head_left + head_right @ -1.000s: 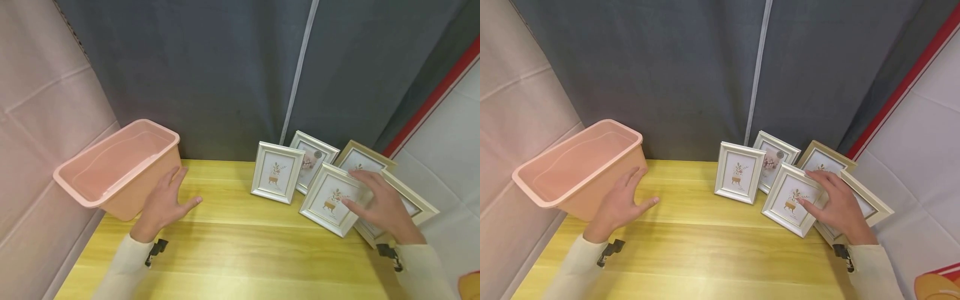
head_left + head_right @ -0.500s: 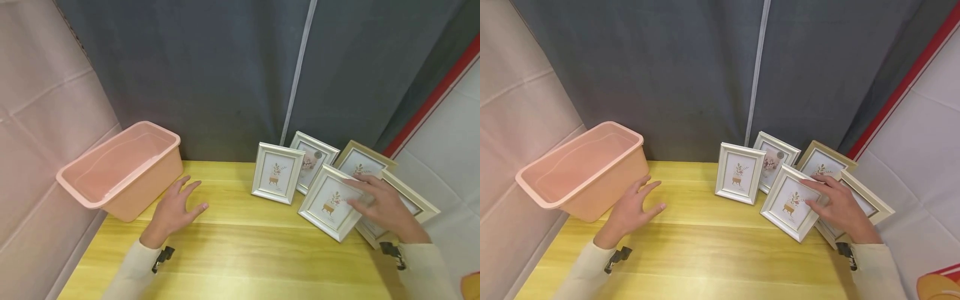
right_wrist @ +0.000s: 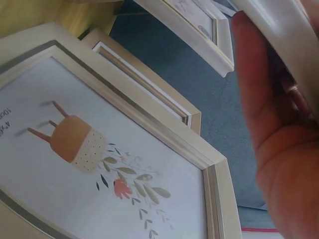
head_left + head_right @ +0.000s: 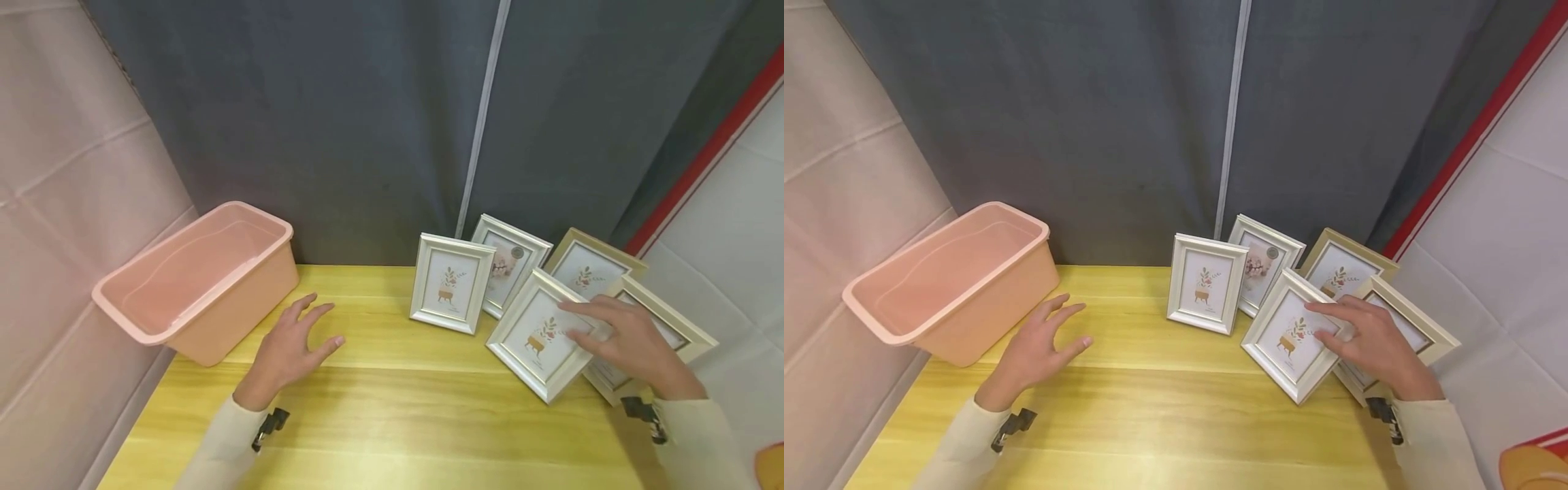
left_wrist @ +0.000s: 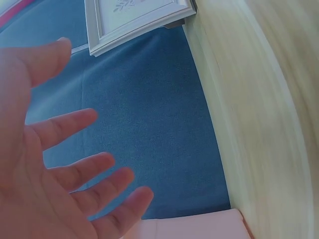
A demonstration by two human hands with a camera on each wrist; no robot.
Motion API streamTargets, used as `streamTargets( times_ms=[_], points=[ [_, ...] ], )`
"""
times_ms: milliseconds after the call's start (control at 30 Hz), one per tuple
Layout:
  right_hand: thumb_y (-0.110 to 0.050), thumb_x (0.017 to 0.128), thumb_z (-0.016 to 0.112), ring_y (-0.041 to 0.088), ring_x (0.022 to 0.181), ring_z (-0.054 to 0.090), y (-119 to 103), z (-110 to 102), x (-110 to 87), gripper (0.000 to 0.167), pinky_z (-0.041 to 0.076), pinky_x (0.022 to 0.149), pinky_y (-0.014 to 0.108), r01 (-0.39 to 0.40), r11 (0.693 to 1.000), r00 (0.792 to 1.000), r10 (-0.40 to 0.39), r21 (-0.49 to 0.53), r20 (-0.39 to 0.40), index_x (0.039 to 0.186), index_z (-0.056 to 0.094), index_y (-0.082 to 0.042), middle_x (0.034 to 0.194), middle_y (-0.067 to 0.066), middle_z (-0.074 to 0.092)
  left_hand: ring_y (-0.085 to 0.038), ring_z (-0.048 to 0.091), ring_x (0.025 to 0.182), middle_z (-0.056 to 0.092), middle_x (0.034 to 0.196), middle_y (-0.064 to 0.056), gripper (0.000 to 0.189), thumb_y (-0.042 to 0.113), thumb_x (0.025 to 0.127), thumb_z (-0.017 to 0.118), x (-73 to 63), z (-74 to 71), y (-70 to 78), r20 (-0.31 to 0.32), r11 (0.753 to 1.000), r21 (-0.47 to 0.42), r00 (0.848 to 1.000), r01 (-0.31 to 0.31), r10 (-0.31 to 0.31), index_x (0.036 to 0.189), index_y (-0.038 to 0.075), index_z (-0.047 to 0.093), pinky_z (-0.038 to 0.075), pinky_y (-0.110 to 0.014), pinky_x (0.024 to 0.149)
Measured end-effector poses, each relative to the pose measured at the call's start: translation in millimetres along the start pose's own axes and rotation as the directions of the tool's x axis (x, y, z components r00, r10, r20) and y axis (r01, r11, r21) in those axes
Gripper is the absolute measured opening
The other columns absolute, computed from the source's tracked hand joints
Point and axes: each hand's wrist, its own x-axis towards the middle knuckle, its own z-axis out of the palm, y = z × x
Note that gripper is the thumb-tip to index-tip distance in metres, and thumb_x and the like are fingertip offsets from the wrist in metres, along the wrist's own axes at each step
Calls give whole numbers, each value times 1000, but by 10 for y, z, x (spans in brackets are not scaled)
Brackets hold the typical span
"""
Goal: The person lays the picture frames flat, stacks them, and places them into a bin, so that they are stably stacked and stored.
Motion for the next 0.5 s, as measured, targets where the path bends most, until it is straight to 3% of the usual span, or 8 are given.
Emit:
streamTargets(
  times_ms=[200,367,500],
  points=[
    [-10,62,97,-1,87,55,-58,-51,-60,65,41,67,15,-58,997,996,61,49,-67,123,80,-24,99,3,77,-44,48,145,44,163,-17,75,57,96,71,-35,31,25,-16,996,-85,1000,-4,3,157,18,50,49,-68,106],
    [-5,60,94,-5,76,39,-118,-62,-57,62,31,58,16,1,989,989,21,145,-148,120,81,-15,91,-3,71,-39,49,146,46,162,-15,76,55,96,73,-55,65,85,-42,989,-147,999,-22,16,157,16,49,48,-65,110],
    [-9,65,94,-8,83,51,-199,-38,-43,54,40,70,9,46,974,976,3,220,-216,118,82,-11,93,-2,74,-37,51,144,48,160,-12,74,55,96,73,-83,101,161,-46,982,-187,998,-37,29,156,16,50,49,-64,109]
  ],
)
